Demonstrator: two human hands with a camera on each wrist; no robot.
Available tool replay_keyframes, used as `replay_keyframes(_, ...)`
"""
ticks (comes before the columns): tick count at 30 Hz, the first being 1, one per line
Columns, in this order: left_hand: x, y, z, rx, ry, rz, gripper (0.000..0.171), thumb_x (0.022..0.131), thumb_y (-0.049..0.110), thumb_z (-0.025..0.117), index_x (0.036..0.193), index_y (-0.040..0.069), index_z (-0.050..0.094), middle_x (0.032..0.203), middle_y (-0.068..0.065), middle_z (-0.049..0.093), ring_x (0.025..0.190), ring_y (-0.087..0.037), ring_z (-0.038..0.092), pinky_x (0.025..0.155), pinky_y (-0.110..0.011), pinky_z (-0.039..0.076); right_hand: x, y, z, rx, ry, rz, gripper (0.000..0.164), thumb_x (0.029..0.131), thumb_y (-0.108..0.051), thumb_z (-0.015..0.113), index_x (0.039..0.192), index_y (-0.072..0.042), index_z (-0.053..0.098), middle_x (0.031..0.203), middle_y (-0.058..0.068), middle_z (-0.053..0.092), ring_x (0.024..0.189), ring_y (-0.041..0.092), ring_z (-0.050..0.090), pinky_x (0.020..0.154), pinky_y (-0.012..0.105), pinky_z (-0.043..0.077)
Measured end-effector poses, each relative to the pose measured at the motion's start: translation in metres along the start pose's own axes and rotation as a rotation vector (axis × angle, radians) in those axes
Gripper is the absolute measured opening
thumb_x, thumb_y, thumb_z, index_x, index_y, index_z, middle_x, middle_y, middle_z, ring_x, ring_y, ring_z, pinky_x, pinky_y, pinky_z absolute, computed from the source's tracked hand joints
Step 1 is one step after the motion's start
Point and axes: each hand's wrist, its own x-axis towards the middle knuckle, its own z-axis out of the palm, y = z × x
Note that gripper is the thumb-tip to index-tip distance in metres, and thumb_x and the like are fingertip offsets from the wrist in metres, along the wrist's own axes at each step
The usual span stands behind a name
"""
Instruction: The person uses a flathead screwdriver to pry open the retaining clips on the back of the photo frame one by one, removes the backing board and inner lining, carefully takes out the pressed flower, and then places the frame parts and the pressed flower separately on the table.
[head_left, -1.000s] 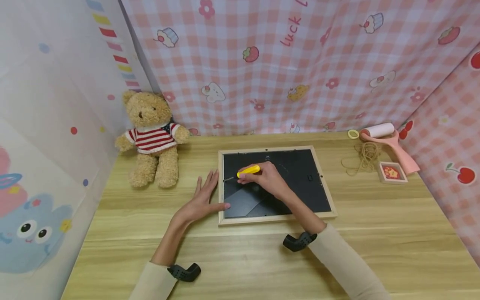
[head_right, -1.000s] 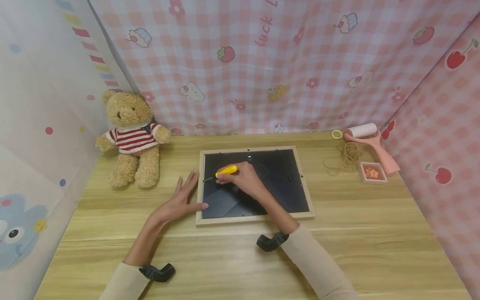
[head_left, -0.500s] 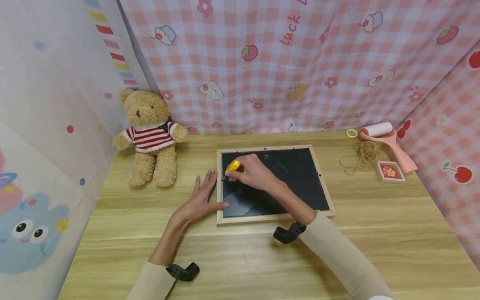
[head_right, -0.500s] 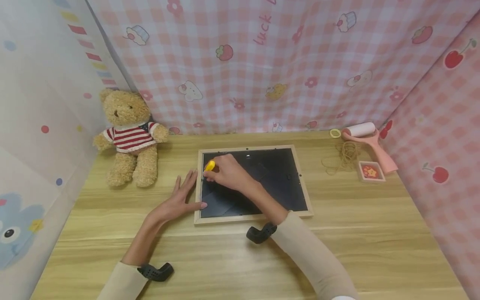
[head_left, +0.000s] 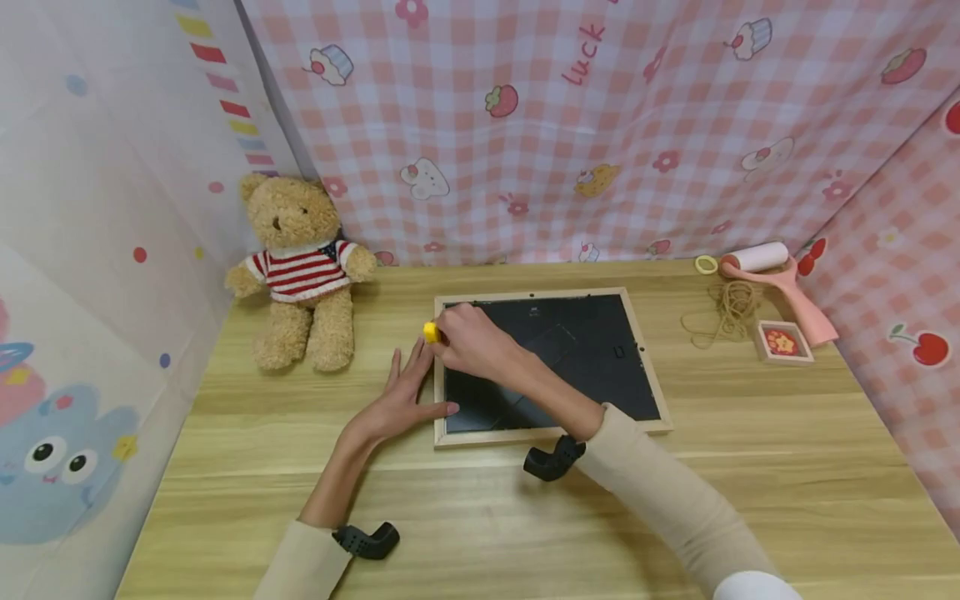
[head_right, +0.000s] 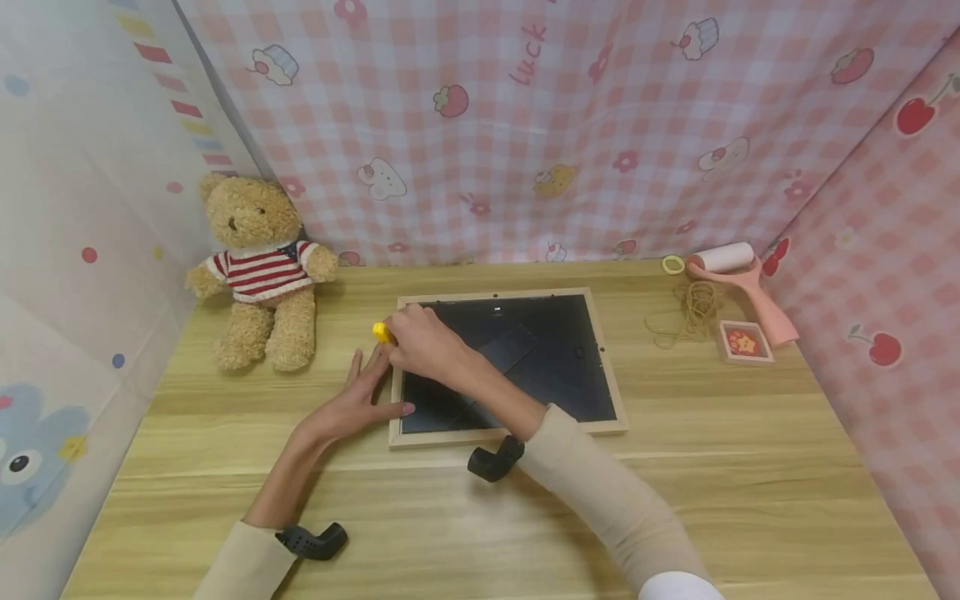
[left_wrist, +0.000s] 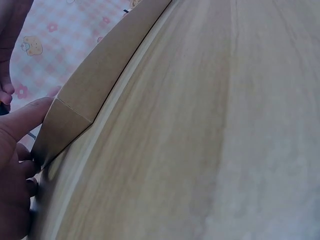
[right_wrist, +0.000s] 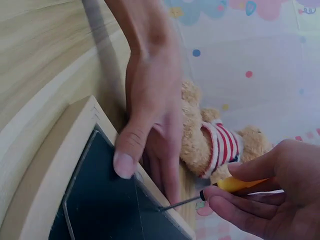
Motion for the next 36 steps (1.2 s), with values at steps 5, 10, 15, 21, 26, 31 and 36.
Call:
replay_keyframes(5,0.003,0.001,0.003,0.004,-0.004,-0.033,0.127,0.093,0.064,0.081,0.178,0.015,0.000,0.185,-0.014,-0.009,0.169,-0.030,-0.023,0.131,-0.058,-0.026,-0.011,0.013,-0.007,0.125,0.026,0.096,0.020,0.109,-0.017,0.072,0.104,0.001,0.077,0.084,0.009,0.076,0.071,0.014,0.069,0.066,0.023,0.055)
replay_keyframes(10,0.007,0.002,0.008,0.016,-0.004,-0.058,0.130,0.091,0.069,0.080,0.178,0.019,-0.003,0.185,-0.008,-0.012,0.168,-0.027,-0.027,0.133,-0.057,-0.022,-0.051,0.035,-0.027,0.170,0.206,0.161,0.026,0.112,-0.024,0.066,0.101,0.000,0.069,0.075,0.007,0.067,0.063,0.014,0.059,0.060,0.026,0.048)
replay_keyframes(15,0.010,0.001,0.014,0.011,-0.030,-0.001,0.126,0.094,0.063,0.080,0.178,0.017,-0.002,0.186,-0.005,-0.009,0.171,-0.024,-0.018,0.132,-0.052,-0.027,-0.129,0.065,-0.054,0.025,0.186,0.229,0.028,0.110,-0.022,0.069,0.088,-0.005,0.064,0.067,0.002,0.054,0.058,0.011,0.045,0.058,0.026,0.039)
replay_keyframes(21,0.002,-0.003,0.012,-0.007,-0.026,-0.055,0.126,0.093,0.063,0.082,0.178,0.021,-0.002,0.185,0.000,-0.012,0.169,-0.021,-0.022,0.132,-0.055,-0.025,-0.217,0.108,-0.079,-0.093,-0.028,0.355,0.034,0.111,-0.028,0.067,0.083,-0.008,0.062,0.067,-0.003,0.052,0.057,0.008,0.044,0.056,0.025,0.039)
replay_keyframes(26,-0.002,-0.004,0.008,-0.006,-0.027,-0.071,0.125,0.094,0.062,0.081,0.178,0.023,-0.003,0.185,-0.001,-0.014,0.168,-0.022,-0.027,0.132,-0.059,-0.024,-0.282,0.168,-0.100,-0.024,-0.151,0.455,0.041,0.116,-0.028,0.057,0.080,-0.009,0.056,0.066,-0.005,0.047,0.057,0.009,0.042,0.055,0.027,0.035)
replay_keyframes(31,-0.001,-0.001,0.006,-0.012,-0.019,-0.057,0.123,0.096,0.060,0.080,0.178,0.023,-0.004,0.185,-0.001,-0.014,0.168,-0.022,-0.025,0.132,-0.057,-0.025,-0.349,0.257,-0.100,-0.039,-0.257,0.579,0.046,0.116,-0.031,0.056,0.074,-0.012,0.053,0.062,-0.006,0.045,0.054,0.009,0.042,0.052,0.028,0.036)
replay_keyframes(36,0.000,0.003,0.006,-0.016,-0.021,-0.033,0.123,0.096,0.060,0.079,0.178,0.019,-0.003,0.185,-0.006,-0.013,0.170,-0.026,-0.022,0.131,-0.056,-0.027,-0.416,0.344,-0.090,-0.059,-0.341,0.722,0.060,0.113,-0.057,0.053,0.073,-0.013,0.056,0.063,-0.004,0.049,0.055,0.012,0.048,0.055,0.028,0.040)
